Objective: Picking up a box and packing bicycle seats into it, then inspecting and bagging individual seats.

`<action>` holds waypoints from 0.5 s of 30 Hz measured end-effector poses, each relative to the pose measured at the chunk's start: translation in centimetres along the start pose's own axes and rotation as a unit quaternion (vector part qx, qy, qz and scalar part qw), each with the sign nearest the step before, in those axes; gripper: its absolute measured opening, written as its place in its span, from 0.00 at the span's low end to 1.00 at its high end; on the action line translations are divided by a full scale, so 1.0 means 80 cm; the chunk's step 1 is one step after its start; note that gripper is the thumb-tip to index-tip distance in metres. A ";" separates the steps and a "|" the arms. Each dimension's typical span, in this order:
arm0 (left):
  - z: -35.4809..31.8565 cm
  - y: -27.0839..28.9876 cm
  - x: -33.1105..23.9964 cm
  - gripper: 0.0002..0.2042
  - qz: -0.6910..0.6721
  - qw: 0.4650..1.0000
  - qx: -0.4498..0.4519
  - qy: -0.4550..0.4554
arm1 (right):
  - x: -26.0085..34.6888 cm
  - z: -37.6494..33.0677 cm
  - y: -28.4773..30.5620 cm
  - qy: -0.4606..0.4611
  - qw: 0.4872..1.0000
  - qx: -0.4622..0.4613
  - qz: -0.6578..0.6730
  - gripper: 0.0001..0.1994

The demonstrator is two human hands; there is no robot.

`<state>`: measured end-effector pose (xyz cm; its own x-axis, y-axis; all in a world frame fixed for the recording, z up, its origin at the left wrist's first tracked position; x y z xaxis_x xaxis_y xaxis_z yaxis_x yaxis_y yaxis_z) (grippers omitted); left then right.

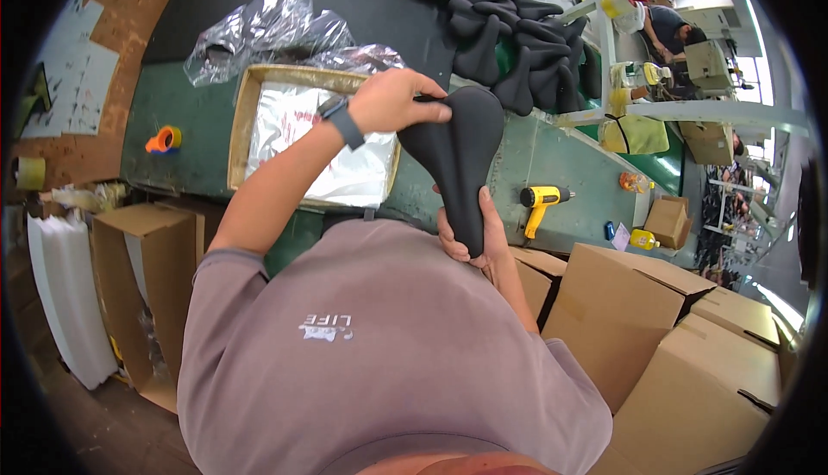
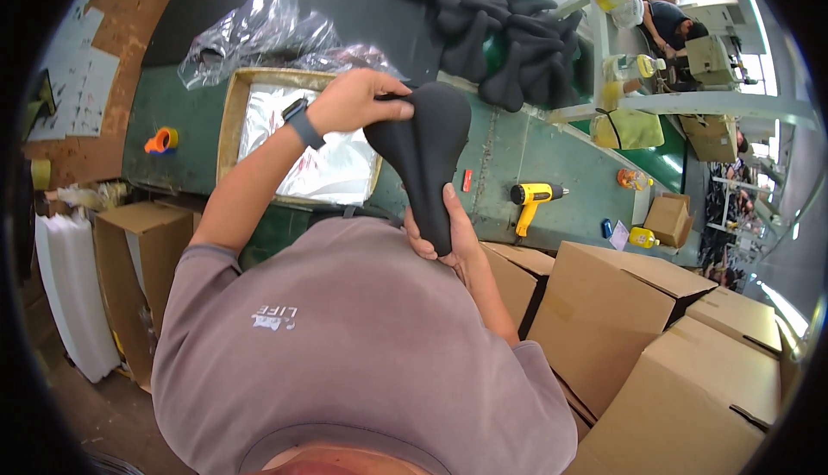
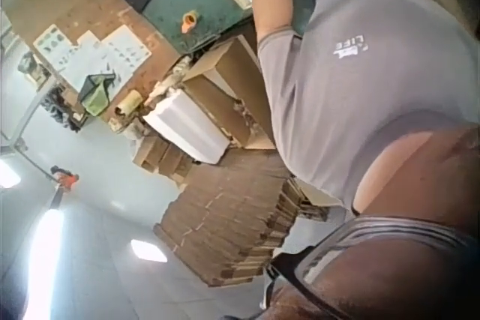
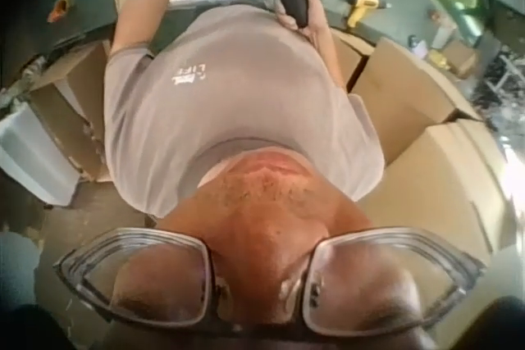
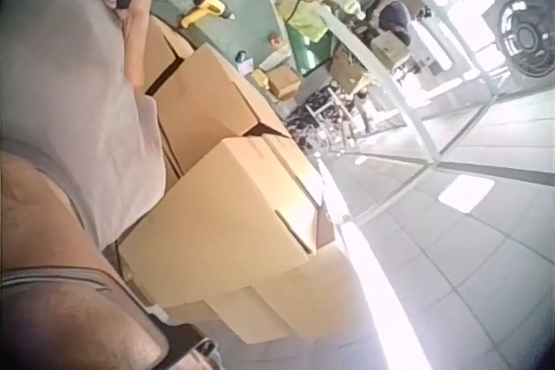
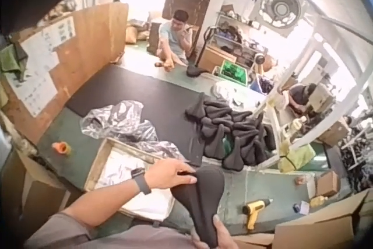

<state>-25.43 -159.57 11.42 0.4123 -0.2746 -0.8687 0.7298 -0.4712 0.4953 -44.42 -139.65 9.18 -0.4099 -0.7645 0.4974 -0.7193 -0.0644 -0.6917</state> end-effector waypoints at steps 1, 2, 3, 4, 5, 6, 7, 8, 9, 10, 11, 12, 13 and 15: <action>0.007 -0.008 0.049 0.19 -0.039 0.999 -0.024 0.017 | -0.019 0.000 0.004 -0.012 1.000 -0.002 -0.004 0.49; 0.013 -0.018 0.089 0.20 -0.078 0.995 -0.046 0.032 | -0.037 -0.001 0.017 -0.005 1.000 -0.002 -0.003 0.48; 0.010 -0.030 0.122 0.19 -0.120 0.982 -0.027 0.141 | -0.045 -0.005 0.024 0.009 1.000 -0.006 0.000 0.48; 0.005 -0.054 0.164 0.19 -0.124 0.982 -0.032 0.141 | -0.052 -0.013 0.022 0.005 1.000 -0.007 -0.005 0.48; -0.015 -0.081 0.237 0.20 -0.015 0.976 -0.105 0.188 | -0.050 -0.022 0.017 0.038 0.996 -0.021 -0.081 0.45; -0.038 -0.105 0.291 0.20 0.094 0.954 -0.170 0.230 | -0.045 -0.029 0.011 0.074 0.985 -0.038 -0.154 0.43; -0.053 -0.142 0.319 0.20 0.123 0.955 -0.124 0.239 | -0.024 -0.035 -0.009 0.180 0.958 -0.093 -0.203 0.35; -0.074 -0.177 0.339 0.19 0.150 0.955 -0.078 0.245 | -0.019 -0.049 -0.017 0.244 0.933 -0.170 -0.202 0.27; -0.103 -0.204 0.359 0.17 0.169 0.954 -0.095 0.228 | -0.013 -0.056 -0.017 0.349 0.851 -0.268 -0.286 0.24; -0.129 -0.226 0.370 0.15 0.183 0.954 -0.109 0.211 | -0.012 -0.071 -0.019 0.438 0.739 -0.360 -0.365 0.22; -0.137 -0.237 0.370 0.14 0.172 0.963 -0.074 0.193 | -0.016 -0.080 -0.010 0.435 0.732 -0.373 -0.368 0.22; -0.138 -0.242 0.367 0.12 0.165 0.970 -0.040 0.173 | -0.024 -0.076 0.013 0.324 0.789 -0.367 -0.370 0.25; -0.143 -0.244 0.371 0.13 0.178 0.969 -0.081 0.149 | -0.037 -0.071 0.031 0.206 0.837 -0.349 -0.368 0.28; -0.147 -0.251 0.384 0.14 0.177 0.965 -0.107 0.160 | -0.074 -0.059 0.068 0.136 0.881 -0.296 -0.344 0.23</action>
<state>-20.99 -148.68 -25.27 0.7794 -0.0979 -0.6188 0.5933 -0.2021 0.7792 -48.51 -132.44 4.95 0.1751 -0.4881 0.8550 -0.9834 -0.0443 0.1761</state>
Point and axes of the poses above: each hand's wrist, its own z-axis towards the middle knuckle, its own y-axis out of the back of the hand, x = y × z, the point moved 7 cm from there along z, towards the middle knuckle, and after that the axes turned 6 degrees about x, right-handed, at the moved point
